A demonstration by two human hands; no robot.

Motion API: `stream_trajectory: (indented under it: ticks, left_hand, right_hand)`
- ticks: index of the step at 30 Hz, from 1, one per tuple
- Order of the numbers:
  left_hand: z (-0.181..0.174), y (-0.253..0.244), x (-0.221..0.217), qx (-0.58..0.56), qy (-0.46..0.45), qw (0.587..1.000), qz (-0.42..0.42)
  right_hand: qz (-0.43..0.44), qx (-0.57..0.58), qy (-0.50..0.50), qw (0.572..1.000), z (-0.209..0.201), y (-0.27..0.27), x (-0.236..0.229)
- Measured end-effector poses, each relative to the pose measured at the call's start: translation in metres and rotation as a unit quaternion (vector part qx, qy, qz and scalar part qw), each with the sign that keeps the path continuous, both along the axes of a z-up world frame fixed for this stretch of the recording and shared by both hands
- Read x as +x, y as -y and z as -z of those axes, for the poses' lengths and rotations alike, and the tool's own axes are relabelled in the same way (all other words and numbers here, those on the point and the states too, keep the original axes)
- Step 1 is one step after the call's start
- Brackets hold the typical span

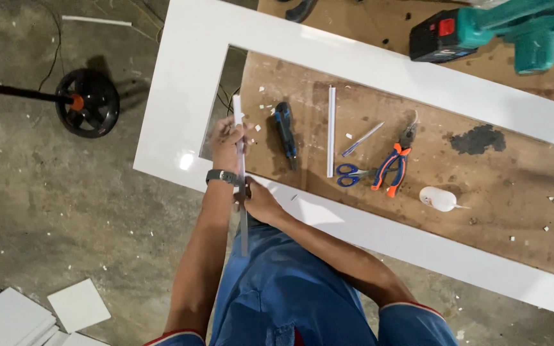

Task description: Cutting and fitting plastic or PVC trim pieces onto a white cabinet door or frame.

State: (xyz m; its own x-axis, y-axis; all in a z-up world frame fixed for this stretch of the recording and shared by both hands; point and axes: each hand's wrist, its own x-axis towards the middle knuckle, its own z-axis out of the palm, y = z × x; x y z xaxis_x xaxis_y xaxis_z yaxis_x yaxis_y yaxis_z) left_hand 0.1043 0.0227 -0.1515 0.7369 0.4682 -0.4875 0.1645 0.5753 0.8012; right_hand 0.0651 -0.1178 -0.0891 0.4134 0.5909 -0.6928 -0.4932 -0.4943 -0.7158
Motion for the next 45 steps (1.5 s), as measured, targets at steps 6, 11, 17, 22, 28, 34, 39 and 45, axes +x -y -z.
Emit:
stream_trajectory:
  ticks: [6, 11, 17, 22, 28, 34, 39, 45]
  left_hand:
    - [-0.005, -0.022, -0.01, -0.053, 0.027, 0.993, 0.1]
    - [0.007, -0.064, -0.007, -0.011, -0.01, 0.984, 0.175]
    - [0.011, -0.123, 0.006, 0.036, -0.026, 0.948, 0.316]
    - [0.008, -0.164, 0.014, 0.044, -0.043, 0.892, 0.448]
    - [0.035, -0.202, 0.012, 0.121, -0.081, 0.871, 0.468]
    - [0.026, -0.214, 0.013, 0.174, -0.139, 0.903, 0.367]
    - [0.023, -0.197, 0.035, 0.16, -0.159, 0.933, 0.28]
    - [0.01, -0.178, 0.038, 0.067, -0.078, 0.962, 0.254]
  right_hand:
    - [-0.034, 0.028, 0.094, 0.995, 0.041, -0.02, -0.01]
    - [-0.02, -0.065, 0.17, 0.983, 0.103, 0.009, 0.001]
    - [0.309, -0.145, 0.411, 0.846, 0.12, 0.086, 0.022]
    - [0.409, -0.369, 0.561, 0.618, 0.153, 0.187, 0.037]
    - [0.554, -0.338, 0.451, 0.613, 0.177, 0.244, 0.024]
    - [0.224, -0.381, 0.66, 0.607, 0.138, 0.166, 0.028]
    - [0.335, -0.031, 0.261, 0.905, 0.249, 0.066, -0.029]
    - [-0.013, -0.053, 0.338, 0.94, 0.102, -0.089, -0.01]
